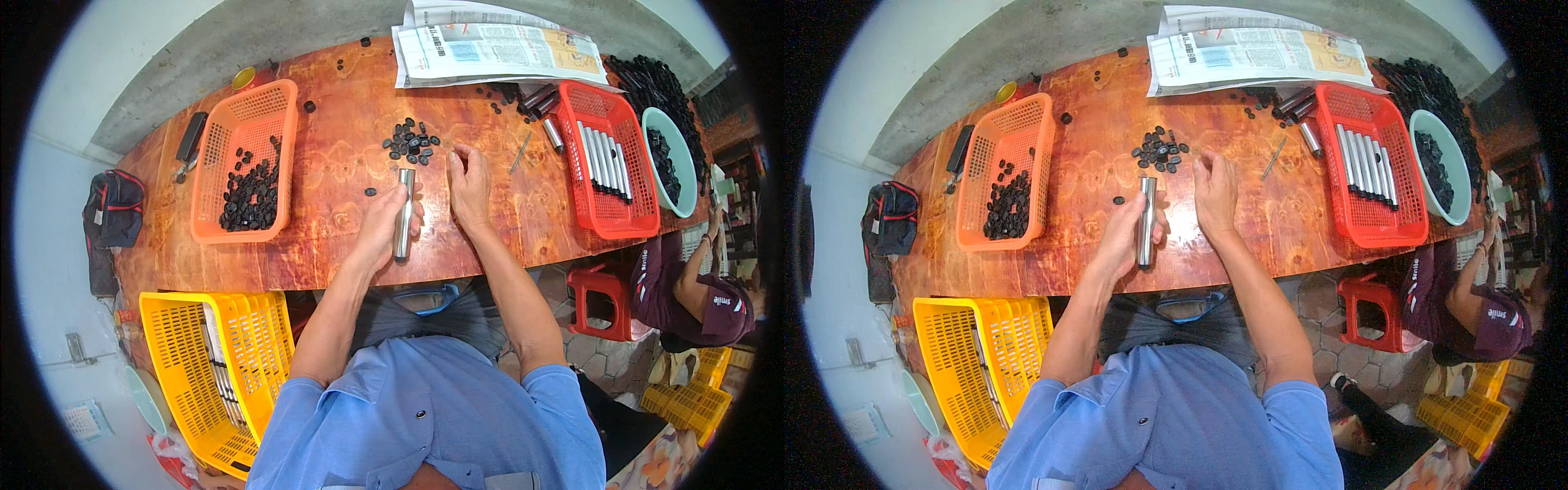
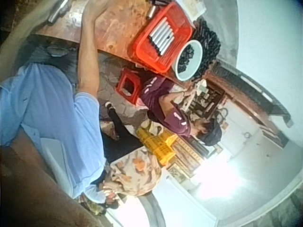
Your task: The person repeatedly picks small black circular pieces from a table and inserts them into a silver cylindrical tube, then places the tube into a red basket. The person continues this process throughout the clip.
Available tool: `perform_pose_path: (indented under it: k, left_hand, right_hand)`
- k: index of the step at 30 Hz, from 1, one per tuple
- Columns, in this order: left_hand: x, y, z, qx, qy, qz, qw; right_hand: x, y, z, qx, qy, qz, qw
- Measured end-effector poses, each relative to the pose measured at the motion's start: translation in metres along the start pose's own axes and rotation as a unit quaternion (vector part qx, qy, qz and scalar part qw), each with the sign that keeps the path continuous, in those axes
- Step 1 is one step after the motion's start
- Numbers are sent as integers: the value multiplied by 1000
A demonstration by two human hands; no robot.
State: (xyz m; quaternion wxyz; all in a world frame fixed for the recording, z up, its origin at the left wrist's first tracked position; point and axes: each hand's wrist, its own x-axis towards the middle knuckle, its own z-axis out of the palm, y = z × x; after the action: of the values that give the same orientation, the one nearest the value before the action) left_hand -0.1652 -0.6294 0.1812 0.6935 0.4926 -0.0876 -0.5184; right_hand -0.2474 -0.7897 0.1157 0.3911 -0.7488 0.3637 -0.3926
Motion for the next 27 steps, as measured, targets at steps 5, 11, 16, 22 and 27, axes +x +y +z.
perform_pose_path:
  k: [5,11,16,22,27]
  left_hand:
    - [7,-6,-15,57,-10,-3,998]
    - [7,-9,-10,-13,3,6,1000]
    - [8,-9,-14,42,-4,19,999]
    - [10,-9,-13,92,-11,24,995]
    - [5,-4,-12,9,13,10,1000]
  right_hand:
    - [-1,-6,-2,12,-4,1,1000]
    - [-1,-1,0,17,-4,10,1000]
    - [-1,-2,0,3,-2,-1,1000]
    - [-1,-3,-1,11,-4,-1,1000]
    - [0,4,2,0,-2,-15,1000]
